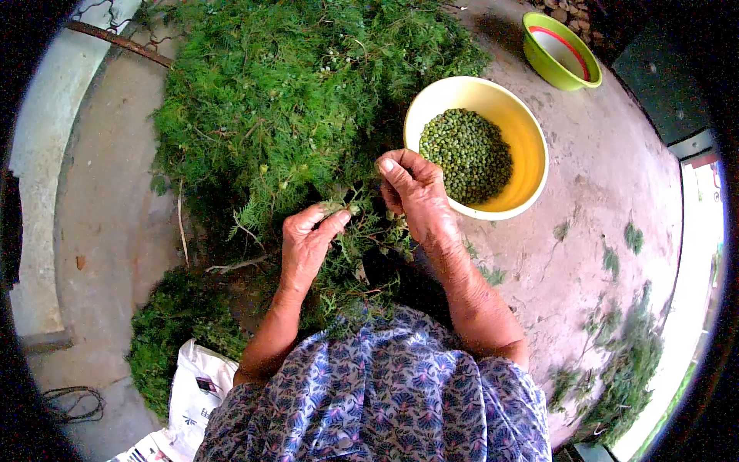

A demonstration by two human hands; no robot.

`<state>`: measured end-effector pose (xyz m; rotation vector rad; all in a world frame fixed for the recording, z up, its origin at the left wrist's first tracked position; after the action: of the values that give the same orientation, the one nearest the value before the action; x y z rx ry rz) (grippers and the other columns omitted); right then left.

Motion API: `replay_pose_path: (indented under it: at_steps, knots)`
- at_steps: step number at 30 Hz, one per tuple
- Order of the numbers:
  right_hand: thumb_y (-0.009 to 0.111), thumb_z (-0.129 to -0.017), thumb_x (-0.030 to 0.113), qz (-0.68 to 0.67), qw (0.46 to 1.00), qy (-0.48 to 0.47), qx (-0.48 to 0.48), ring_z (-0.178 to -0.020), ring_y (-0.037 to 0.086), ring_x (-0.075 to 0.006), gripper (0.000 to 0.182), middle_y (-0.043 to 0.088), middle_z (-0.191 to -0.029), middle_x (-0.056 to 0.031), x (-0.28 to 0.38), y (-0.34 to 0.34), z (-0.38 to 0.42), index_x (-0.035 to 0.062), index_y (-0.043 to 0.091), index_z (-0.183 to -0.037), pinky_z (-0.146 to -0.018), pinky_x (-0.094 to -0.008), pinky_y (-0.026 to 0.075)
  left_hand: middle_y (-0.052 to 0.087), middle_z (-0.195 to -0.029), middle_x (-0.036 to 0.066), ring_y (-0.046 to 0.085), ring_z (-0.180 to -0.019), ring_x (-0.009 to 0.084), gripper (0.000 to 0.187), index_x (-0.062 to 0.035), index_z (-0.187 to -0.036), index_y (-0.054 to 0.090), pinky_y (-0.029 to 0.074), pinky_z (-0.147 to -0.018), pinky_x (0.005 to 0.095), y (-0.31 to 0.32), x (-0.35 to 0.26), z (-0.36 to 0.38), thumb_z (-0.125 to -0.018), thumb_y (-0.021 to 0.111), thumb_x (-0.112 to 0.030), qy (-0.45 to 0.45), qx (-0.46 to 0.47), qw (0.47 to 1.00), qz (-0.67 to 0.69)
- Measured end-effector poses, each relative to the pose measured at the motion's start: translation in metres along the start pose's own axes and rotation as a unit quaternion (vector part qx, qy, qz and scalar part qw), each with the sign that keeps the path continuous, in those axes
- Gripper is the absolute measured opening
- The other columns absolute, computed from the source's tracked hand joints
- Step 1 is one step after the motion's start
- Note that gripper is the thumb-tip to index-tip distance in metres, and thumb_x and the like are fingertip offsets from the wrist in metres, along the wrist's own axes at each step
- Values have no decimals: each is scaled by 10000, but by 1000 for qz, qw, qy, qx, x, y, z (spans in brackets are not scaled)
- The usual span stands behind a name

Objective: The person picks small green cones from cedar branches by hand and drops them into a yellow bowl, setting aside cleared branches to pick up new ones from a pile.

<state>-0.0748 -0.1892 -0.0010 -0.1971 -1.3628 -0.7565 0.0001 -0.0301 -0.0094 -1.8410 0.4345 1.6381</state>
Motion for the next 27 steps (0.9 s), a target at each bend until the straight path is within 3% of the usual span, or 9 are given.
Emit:
replay_pose_path:
  at_steps: [3,5,8,13,17,19,20,24,27]
  knots:
    - [585,-857,152,-125,991,53,16,-498,462,-67,114,539,-625,2,3,7,7,54,572,-915,-423,-189,336,591,-706,-29,491,-644,35,104,-13,-891,652,406,-578,191,-3,-7,0,-821,634,-88,-67,-3,993,94]
    - [577,-857,156,-176,982,69,23,-503,451,-56,115,536,-630,10,0,10,10,58,567,-915,-422,-177,317,587,-712,-32,491,-652,37,120,-15,-891,638,403,-588,190,-8,-6,-2,-835,624,-119,-30,-20,997,73]
    - [611,-847,158,-24,992,50,115,-515,468,-71,137,535,-652,6,-7,7,16,50,565,-919,-437,-203,360,613,-748,-4,524,-680,73,106,-27,-863,621,426,-658,238,-9,-2,-3,-843,605,-130,-32,-28,995,89]
    - [662,-807,177,126,988,-19,87,-530,458,-81,174,526,-656,18,-21,21,14,31,584,-858,-494,-230,391,600,-748,1,516,-685,63,116,-27,-907,602,415,-628,218,-5,0,-3,-851,600,-129,5,-11,997,82]
    - [647,-817,176,291,935,-190,74,-532,445,-79,163,547,-671,11,-25,24,11,24,587,-813,-483,-233,381,586,-742,3,507,-677,59,108,-31,-925,593,403,-599,202,-4,6,-3,-859,589,-116,13,5,999,39]
    - [624,-830,156,108,986,63,115,-517,432,-77,122,533,-654,5,-16,27,15,40,588,-819,-451,-216,351,584,-736,6,504,-666,68,115,-16,-907,592,402,-594,214,-4,5,-3,-854,592,-118,-15,12,997,70]
    - [602,-843,153,30,988,109,108,-495,410,-69,106,509,-617,3,-21,26,13,49,586,-831,-416,-204,306,591,-732,5,509,-669,72,127,-12,-906,594,405,-615,220,-3,5,-3,-847,594,-124,-29,20,995,93]
    - [556,-876,229,-39,992,106,62,-458,386,-78,195,476,-573,2,-8,9,10,36,575,-854,-394,-219,267,594,-716,9,503,-684,79,127,-19,-895,602,393,-669,236,-10,7,-4,-838,591,-132,-64,8,994,93]
    - [536,-884,252,-104,992,67,-20,-502,450,-110,224,525,-661,-27,4,-22,-5,30,569,-879,-420,-226,325,595,-731,10,508,-699,87,136,-39,-888,601,389,-710,250,-12,13,-8,-864,575,-170,-53,-39,994,92]
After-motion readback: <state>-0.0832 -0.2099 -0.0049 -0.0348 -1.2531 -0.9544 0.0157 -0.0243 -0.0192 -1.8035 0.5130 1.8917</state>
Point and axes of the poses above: each hand's wrist, its own z-axis away from the middle knuckle, its own y-axis out of the palm, x = y × z, the point moved 2 cm from there along -z, towards the middle knuckle
